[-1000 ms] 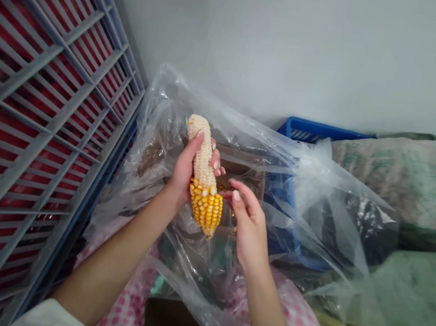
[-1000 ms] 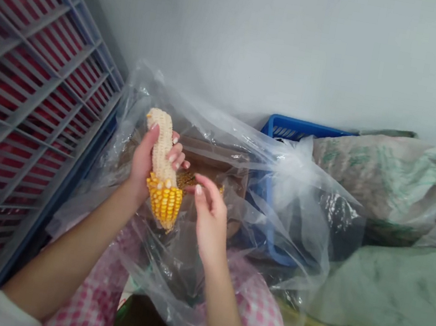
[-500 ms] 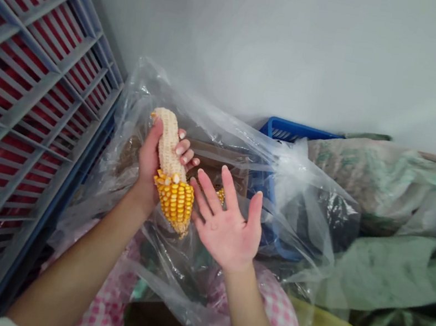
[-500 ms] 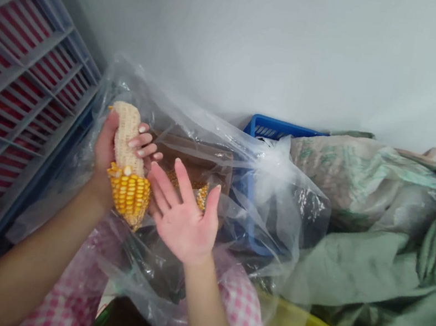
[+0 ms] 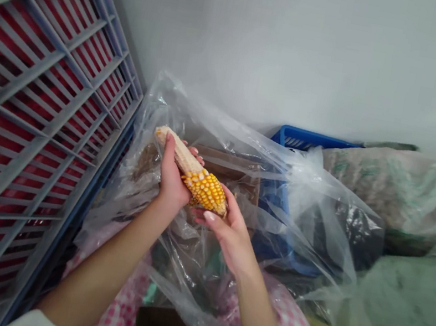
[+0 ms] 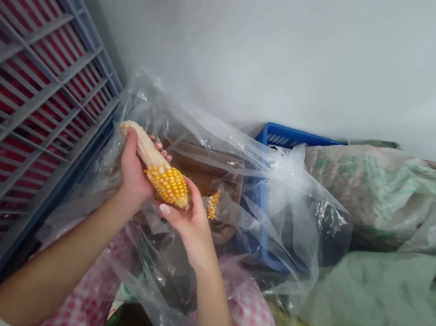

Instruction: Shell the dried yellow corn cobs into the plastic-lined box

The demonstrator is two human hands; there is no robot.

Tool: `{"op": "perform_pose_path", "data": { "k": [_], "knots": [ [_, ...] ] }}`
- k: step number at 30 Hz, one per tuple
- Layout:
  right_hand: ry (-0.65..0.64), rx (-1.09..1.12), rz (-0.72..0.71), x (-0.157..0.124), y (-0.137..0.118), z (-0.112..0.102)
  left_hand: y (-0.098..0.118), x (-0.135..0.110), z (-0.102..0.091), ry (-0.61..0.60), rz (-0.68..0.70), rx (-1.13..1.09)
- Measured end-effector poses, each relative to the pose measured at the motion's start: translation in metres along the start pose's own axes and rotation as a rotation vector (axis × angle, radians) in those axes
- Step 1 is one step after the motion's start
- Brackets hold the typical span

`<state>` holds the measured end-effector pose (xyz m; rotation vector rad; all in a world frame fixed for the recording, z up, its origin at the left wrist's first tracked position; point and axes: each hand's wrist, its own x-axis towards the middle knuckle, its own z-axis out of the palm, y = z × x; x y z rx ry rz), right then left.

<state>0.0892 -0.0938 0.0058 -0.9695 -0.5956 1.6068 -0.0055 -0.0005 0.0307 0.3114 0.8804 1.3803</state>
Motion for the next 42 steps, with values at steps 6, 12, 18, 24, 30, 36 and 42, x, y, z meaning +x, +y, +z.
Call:
{"op": "perform_pose_path", "data": {
  "k": [6,12,18,24,30,36,42],
  "knots": [
    [0.284,-0.095,-0.19,0.009,-0.005,-0.01,-0.009,0.001,0.0,-0.091,0.037,0.02],
    [0.371,0.04,-0.283,0.012,-0.014,-0.021,-0.003,0.004,-0.005,-0.088,0.051,0.062],
    [0.568,0.221,-0.348,0.017,-0.028,-0.032,-0.011,0.003,-0.019,-0.244,0.113,0.704],
    [0.715,0.044,-0.386,0.018,-0.034,-0.036,-0.012,-0.005,-0.021,-0.624,0.696,1.263],
    [0.678,-0.024,-0.375,0.019,-0.028,-0.03,-0.02,-0.016,-0.018,-0.789,0.463,1.35],
    [0.688,-0.041,-0.357,0.019,-0.028,-0.03,-0.026,-0.019,-0.016,-0.873,0.45,1.505],
    [0.691,-0.027,-0.334,0.018,-0.03,-0.033,-0.034,-0.024,-0.013,-0.785,0.421,1.478]
  ]
}}
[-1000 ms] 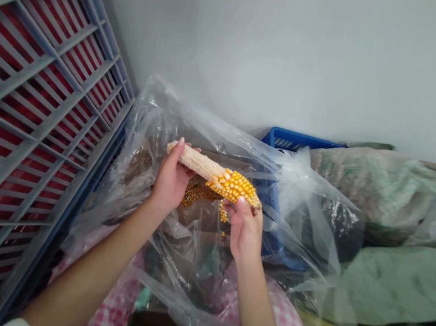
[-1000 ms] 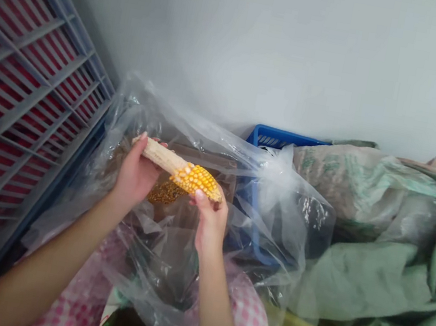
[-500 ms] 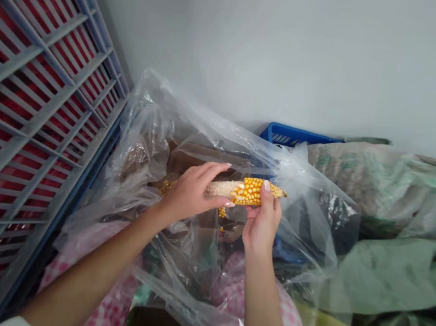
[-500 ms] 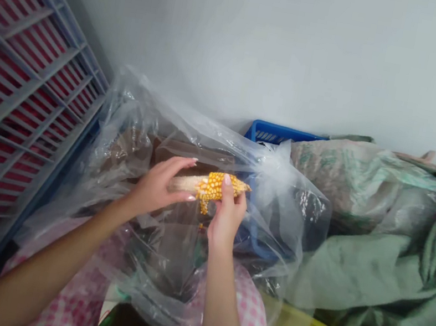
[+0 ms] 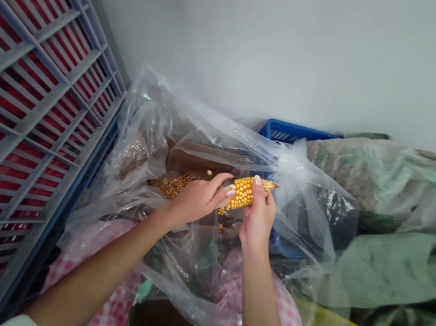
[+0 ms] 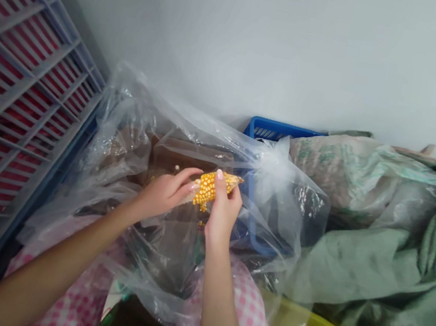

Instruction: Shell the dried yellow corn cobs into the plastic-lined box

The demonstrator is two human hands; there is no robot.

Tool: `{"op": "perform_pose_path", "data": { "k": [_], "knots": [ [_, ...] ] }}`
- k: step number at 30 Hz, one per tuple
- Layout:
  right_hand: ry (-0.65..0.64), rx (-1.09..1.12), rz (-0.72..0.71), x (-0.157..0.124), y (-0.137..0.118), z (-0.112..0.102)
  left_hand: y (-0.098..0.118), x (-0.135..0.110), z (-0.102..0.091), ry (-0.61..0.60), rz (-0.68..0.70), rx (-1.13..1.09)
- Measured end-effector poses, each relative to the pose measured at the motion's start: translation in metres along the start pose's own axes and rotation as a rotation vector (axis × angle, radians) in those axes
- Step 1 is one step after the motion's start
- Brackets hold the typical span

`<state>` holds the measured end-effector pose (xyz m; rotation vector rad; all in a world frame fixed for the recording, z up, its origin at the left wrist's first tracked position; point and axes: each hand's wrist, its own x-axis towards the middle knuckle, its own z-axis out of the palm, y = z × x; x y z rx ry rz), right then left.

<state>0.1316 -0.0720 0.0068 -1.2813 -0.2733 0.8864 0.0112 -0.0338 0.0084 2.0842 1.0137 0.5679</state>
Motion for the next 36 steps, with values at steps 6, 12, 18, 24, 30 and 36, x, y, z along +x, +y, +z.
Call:
{"op": "perform_pose_path", "data": {
  "k": [6,12,18,24,30,36],
  "knots": [
    [0.014,-0.032,-0.002,0.001,0.0,-0.002,0.002,0.001,0.001,-0.109,0.04,0.032],
    [0.034,-0.061,-0.06,0.002,0.003,-0.002,0.004,0.001,0.013,-0.166,0.008,0.158],
    [0.053,-0.128,-0.112,0.004,0.007,-0.002,0.001,0.0,0.032,-0.075,-0.104,0.169],
    [0.051,-0.104,-0.089,0.003,0.005,0.0,0.0,0.002,0.035,0.079,-0.24,-0.084],
    [0.06,-0.104,-0.07,0.003,0.005,0.0,0.001,0.002,0.032,-0.015,-0.205,-0.265],
    [0.073,-0.097,-0.061,0.003,0.005,0.002,-0.003,0.005,0.041,0.071,-0.344,-0.373]
  ]
}}
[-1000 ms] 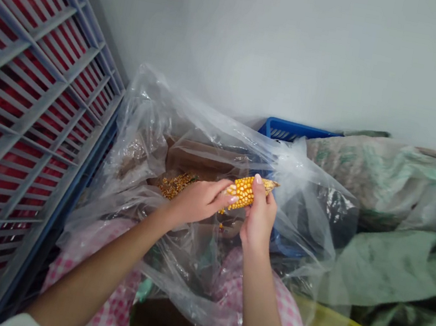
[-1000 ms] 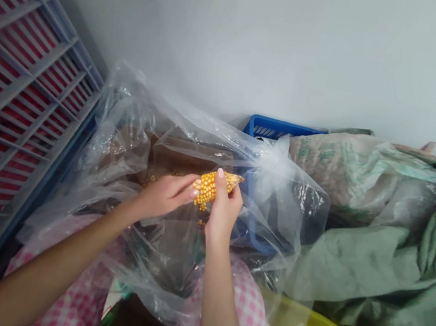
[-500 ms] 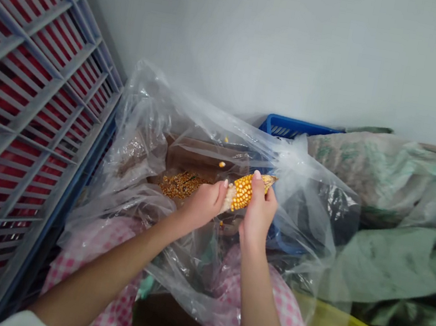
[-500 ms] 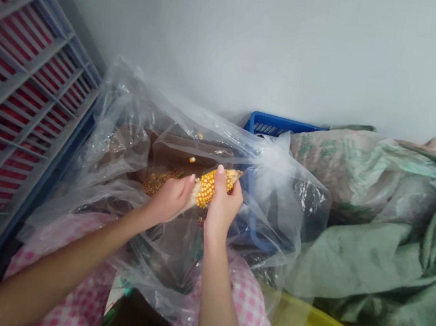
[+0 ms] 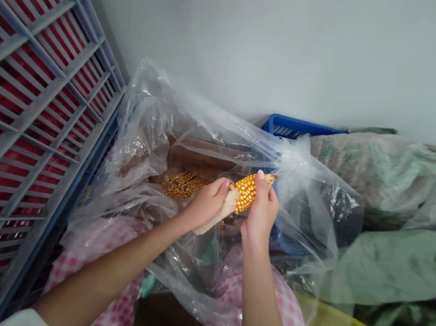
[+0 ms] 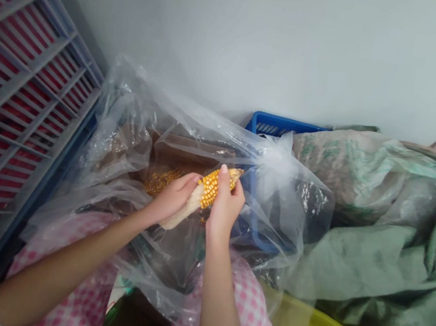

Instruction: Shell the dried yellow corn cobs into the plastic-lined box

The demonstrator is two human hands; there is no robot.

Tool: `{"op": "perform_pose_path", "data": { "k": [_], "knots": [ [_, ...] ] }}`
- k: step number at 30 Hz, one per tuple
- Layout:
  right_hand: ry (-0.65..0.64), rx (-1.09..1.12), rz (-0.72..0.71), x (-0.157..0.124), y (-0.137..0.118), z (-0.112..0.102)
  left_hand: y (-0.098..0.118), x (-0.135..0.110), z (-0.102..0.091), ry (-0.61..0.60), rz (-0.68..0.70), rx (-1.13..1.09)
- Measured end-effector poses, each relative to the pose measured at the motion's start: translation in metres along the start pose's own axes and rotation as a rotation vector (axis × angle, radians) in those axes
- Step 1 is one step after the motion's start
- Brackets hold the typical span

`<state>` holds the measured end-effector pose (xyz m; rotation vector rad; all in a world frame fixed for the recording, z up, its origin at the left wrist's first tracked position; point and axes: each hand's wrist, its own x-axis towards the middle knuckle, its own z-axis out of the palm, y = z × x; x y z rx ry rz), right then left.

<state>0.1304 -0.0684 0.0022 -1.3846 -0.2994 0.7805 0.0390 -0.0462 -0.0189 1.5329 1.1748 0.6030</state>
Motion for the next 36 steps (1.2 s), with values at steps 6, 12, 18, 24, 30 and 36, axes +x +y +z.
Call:
{"op": "perform_pose_path", "data": {
  "k": [6,12,18,24,30,36],
  "knots": [
    [0.015,0.044,0.04,0.001,0.0,-0.001,0.008,0.001,-0.012,-0.002,0.087,-0.005],
    [0.027,0.063,0.054,0.001,-0.003,0.0,0.014,-0.007,-0.02,-0.22,0.156,0.077],
    [-0.004,0.07,0.077,-0.003,-0.007,0.003,0.005,0.017,-0.058,0.23,0.113,0.091],
    [-0.09,0.086,0.08,-0.009,-0.011,0.005,0.005,0.059,-0.086,0.425,0.055,0.542],
    [-0.094,0.105,0.082,-0.007,-0.016,-0.003,0.011,0.116,-0.075,0.461,0.011,0.756],
    [-0.081,0.134,0.124,-0.004,-0.019,-0.007,0.021,0.147,-0.07,0.412,0.044,0.92]
  ]
}}
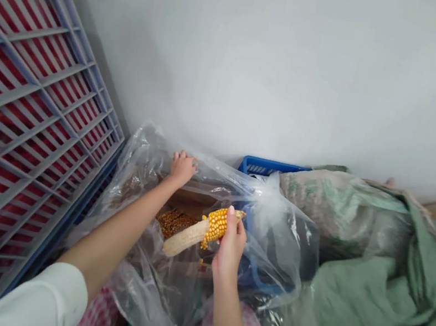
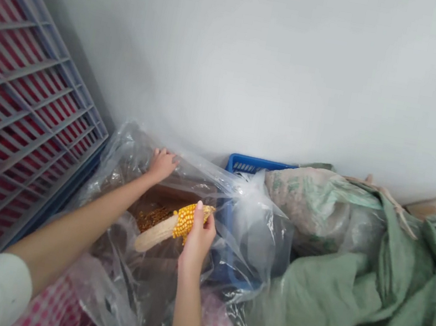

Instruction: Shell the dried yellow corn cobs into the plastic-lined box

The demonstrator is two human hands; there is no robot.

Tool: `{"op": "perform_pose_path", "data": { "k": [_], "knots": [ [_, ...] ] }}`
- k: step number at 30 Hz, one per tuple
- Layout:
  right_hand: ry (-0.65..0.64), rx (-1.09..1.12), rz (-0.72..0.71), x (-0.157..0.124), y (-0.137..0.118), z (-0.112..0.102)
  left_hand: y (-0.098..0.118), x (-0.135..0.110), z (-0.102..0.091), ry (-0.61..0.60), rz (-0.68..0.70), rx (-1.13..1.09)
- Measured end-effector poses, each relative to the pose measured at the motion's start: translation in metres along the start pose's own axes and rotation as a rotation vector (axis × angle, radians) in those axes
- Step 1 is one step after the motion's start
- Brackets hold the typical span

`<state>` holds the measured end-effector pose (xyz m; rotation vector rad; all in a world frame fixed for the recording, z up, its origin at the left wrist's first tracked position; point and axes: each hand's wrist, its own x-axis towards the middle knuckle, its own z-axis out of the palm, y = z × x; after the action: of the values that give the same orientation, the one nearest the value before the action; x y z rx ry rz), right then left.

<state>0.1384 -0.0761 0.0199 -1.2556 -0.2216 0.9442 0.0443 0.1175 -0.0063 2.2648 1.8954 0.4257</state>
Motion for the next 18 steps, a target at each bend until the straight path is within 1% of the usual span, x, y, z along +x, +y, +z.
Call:
{"op": "perform_pose_path", "data": {
  "k": [4,8,11,14,16,18],
  "knots": [
    [-0.022,-0.009,0.005,0.001,-0.002,-0.002,0.006,0.015,0.004,-0.056,0.105,0.079],
    [-0.031,0.016,0.015,0.004,-0.003,-0.005,0.007,0.032,0.01,-0.153,0.171,0.143],
    [-0.029,0.028,0.024,0.006,-0.004,-0.006,0.006,0.041,0.012,-0.238,0.166,0.191],
    [-0.023,0.027,0.017,0.007,-0.006,-0.008,0.007,0.045,0.012,-0.304,0.146,0.229],
    [-0.01,0.03,0.027,0.007,-0.008,-0.009,0.01,0.045,0.009,-0.332,0.142,0.241],
    [0.011,0.034,0.052,0.007,-0.011,-0.01,0.012,0.043,0.001,-0.338,0.144,0.24]
  ]
}}
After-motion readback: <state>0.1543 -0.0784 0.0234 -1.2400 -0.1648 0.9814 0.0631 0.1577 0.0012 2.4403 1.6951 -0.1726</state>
